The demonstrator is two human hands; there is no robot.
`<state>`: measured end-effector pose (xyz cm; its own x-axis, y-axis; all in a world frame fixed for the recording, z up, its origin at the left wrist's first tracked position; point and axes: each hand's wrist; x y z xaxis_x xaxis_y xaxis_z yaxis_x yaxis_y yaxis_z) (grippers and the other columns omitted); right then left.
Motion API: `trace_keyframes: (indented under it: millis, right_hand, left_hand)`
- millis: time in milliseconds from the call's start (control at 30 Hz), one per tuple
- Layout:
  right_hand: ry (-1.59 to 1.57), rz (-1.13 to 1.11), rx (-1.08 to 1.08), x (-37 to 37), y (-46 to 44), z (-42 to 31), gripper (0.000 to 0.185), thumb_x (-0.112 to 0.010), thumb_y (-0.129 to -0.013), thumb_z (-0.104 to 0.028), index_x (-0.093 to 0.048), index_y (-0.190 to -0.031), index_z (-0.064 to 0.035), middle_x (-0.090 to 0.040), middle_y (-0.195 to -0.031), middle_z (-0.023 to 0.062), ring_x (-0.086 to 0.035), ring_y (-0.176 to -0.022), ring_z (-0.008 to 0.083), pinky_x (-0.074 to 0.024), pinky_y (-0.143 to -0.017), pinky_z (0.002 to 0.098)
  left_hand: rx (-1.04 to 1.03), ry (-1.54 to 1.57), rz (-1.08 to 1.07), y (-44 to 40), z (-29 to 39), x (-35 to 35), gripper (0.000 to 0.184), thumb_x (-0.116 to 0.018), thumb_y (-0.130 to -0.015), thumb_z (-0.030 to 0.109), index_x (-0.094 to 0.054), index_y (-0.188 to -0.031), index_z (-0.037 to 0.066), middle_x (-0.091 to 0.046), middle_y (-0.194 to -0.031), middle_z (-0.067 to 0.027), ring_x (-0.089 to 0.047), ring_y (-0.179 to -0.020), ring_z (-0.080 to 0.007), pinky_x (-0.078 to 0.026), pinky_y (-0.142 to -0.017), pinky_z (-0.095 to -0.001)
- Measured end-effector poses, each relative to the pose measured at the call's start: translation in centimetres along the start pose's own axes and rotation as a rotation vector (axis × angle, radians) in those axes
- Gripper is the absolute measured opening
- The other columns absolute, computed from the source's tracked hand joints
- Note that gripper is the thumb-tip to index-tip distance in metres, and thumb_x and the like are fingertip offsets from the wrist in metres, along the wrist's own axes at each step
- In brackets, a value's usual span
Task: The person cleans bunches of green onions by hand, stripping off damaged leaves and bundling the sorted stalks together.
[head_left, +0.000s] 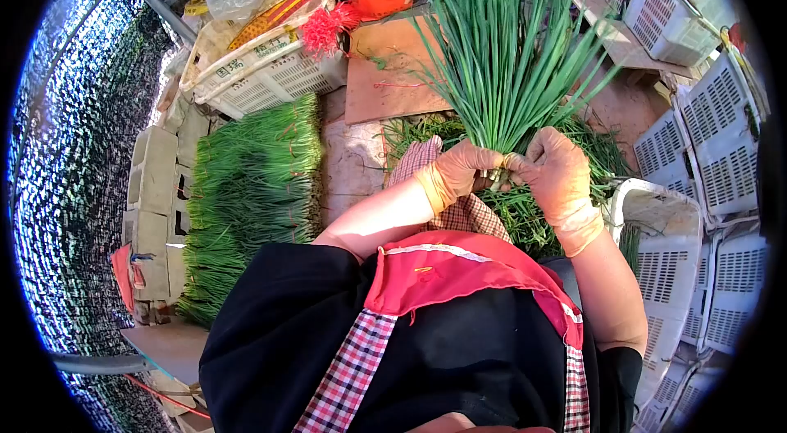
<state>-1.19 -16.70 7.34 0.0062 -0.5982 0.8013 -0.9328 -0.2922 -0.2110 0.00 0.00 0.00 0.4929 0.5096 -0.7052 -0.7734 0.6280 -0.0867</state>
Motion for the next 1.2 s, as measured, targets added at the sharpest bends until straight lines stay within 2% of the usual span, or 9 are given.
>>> trace_keyframes:
  millis: [67, 200, 467, 600, 700, 900, 967, 1167, 1200]
  right_hand:
    - [-0.392, -0.07, -0.125, 0.0, 0.0, -0.1, 0.026, -0.074, -0.072, -0.008, -0.049, -0.079, -0.0037, -0.055, -0.06, 0.0036, -0.057, -0.05, 0.0159, -0.0474, -0.048, 0.0277]
    - [-0.585, -0.074, -0.215, 0.4, -0.1, -0.9, 0.024, -0.07, -0.073, -0.001, -0.048, -0.08, 0.0003, -0.053, -0.06, 0.0043, -0.055, -0.051, 0.0109, -0.0443, -0.045, 0.0234]
    - [-0.705, -0.104, -0.282, -1.0, -0.5, 1.0, 0.03, -0.073, -0.07, -0.012, -0.053, -0.088, 0.0018, -0.052, -0.067, 0.002, -0.048, -0.06, 0.0087, -0.0439, -0.055, 0.024]
    - [-0.672, -0.111, -0.309, -1.1, -0.2, 0.5, 0.034, -0.075, -0.07, -0.013, -0.052, -0.09, 0.0027, -0.052, -0.07, 0.0018, -0.048, -0.06, 0.0087, -0.0444, -0.054, 0.0244]
    - [-0.515, -0.008, -0.097, -2.1, -0.1, 1.2, 0.032, -0.073, -0.072, -0.01, -0.051, -0.092, 0.0018, -0.052, -0.072, 0.002, -0.049, -0.06, 0.0086, -0.0446, -0.05, 0.0242]
    - [-1.148, -0.01, -0.303, -2.7, 0.0, 1.9, 0.014, -0.068, -0.078, -0.006, -0.056, -0.085, -0.001, -0.055, -0.072, -0.0009, -0.048, -0.06, 0.0062, -0.0433, -0.051, 0.021]
    - [-1.133, 0.032, -0.324, -3.3, 0.0, 2.2, 0.009, -0.066, -0.079, -0.005, -0.058, -0.08, -0.0018, -0.057, -0.07, -0.0007, -0.048, -0.059, 0.0058, -0.0417, -0.052, 0.0201]
    - [-0.463, 0.307, -0.143, -4.8, -0.6, 3.5, 0.01, -0.066, -0.078, -0.007, -0.059, -0.082, -0.0026, -0.056, -0.073, 0.0012, -0.051, -0.065, 0.0095, -0.043, -0.062, 0.0238]
    - [-0.639, 0.254, -0.178, -4.8, -0.5, 3.5, 0.011, -0.065, -0.079, -0.01, -0.059, -0.084, -0.0023, -0.058, -0.078, 0.003, -0.052, -0.07, 0.0104, -0.0431, -0.065, 0.0247]
  left_hand:
    - [-0.028, 0.05, -0.012, 0.0, 0.0, -0.4, 0.047, -0.073, -0.07, 0.016, -0.056, -0.112, 0.002, -0.065, -0.094, -0.0108, -0.063, -0.076, -0.0169, -0.05, -0.054, -0.025]
    - [0.023, -0.082, 0.059, 0.4, 0.5, -1.4, 0.053, -0.068, -0.069, 0.019, -0.052, -0.117, 0.001, -0.064, -0.097, -0.01, -0.061, -0.085, -0.0194, -0.05, -0.065, -0.0297]
    - [-0.021, -0.02, 0.167, 0.3, -0.3, -0.9, 0.058, -0.064, -0.068, 0.013, -0.049, -0.123, 0.004, -0.059, -0.111, -0.0113, -0.061, -0.092, -0.0227, -0.056, -0.071, -0.0367]
    - [-0.035, -0.026, 0.167, 0.4, 0.1, -0.7, 0.06, -0.065, -0.066, 0.014, -0.049, -0.123, 0.004, -0.061, -0.109, -0.0115, -0.062, -0.09, -0.0221, -0.055, -0.07, -0.0355]
    - [0.004, 0.03, 0.17, 0.3, 0.5, -0.6, 0.047, -0.064, -0.07, 0.006, -0.055, -0.116, 0.006, -0.062, -0.1, -0.0065, -0.062, -0.087, -0.0183, -0.056, -0.065, -0.0355]
    - [-0.024, 0.099, 0.212, 0.0, -0.2, -0.8, 0.043, -0.063, -0.068, 0.004, -0.056, -0.11, 0.006, -0.063, -0.093, -0.0064, -0.063, -0.079, -0.0184, -0.055, -0.062, -0.0343]
    - [-0.035, 0.041, 0.222, -0.2, 0.0, -1.2, 0.042, -0.063, -0.068, 0.004, -0.057, -0.109, 0.006, -0.063, -0.09, -0.0061, -0.063, -0.073, -0.0179, -0.055, -0.06, -0.032]
    - [-0.088, 0.064, 0.261, -0.6, -0.5, -0.9, 0.04, -0.063, -0.071, 0.003, -0.058, -0.11, 0.008, -0.062, -0.095, -0.0028, -0.062, -0.081, -0.0164, -0.054, -0.066, -0.0322]
    - [-0.105, 0.086, 0.24, -0.7, -0.5, -0.8, 0.039, -0.062, -0.072, 0.003, -0.058, -0.11, 0.008, -0.063, -0.095, -0.0038, -0.062, -0.082, -0.0171, -0.054, -0.068, -0.033]
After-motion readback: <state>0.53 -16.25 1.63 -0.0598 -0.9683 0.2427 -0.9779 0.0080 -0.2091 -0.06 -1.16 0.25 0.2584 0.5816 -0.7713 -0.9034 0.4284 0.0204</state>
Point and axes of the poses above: each hand's wrist, its own y-axis away from the middle knuckle, its own x-axis out of the back of the hand, z = x × y
